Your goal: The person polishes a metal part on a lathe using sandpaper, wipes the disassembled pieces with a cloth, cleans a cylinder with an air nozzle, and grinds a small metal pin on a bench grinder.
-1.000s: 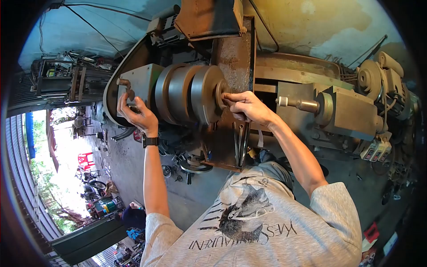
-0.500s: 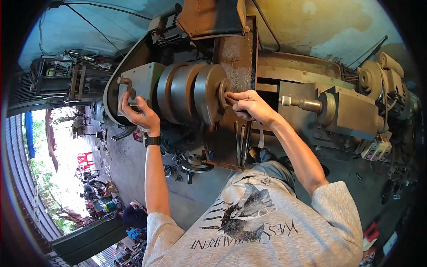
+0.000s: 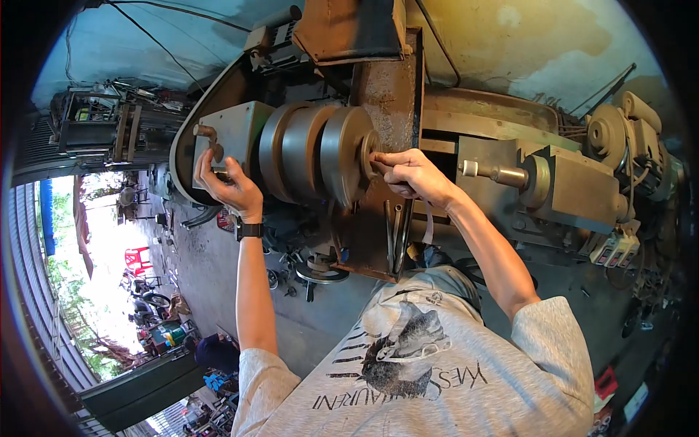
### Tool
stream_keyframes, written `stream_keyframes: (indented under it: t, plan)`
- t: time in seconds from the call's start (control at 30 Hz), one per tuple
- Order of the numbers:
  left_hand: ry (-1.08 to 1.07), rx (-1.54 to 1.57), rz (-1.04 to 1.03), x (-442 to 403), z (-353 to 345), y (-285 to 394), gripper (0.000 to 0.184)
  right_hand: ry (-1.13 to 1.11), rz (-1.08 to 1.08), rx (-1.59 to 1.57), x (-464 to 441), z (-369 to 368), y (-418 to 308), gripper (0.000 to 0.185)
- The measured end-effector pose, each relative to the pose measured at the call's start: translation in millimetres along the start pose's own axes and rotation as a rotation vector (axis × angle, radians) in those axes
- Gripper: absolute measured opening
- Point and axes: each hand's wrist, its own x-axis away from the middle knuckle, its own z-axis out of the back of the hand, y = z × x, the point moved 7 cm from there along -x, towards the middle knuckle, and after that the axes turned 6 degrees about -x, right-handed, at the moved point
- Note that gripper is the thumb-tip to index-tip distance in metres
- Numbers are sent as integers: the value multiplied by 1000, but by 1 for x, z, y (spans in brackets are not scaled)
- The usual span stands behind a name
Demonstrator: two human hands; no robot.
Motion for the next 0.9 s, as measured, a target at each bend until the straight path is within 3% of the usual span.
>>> stream_keyframes:
  t: [0.9]
  plan:
    - [-3,22,0,1,-1,-1,36,-33,-37,-6,-3,0,-3,44]
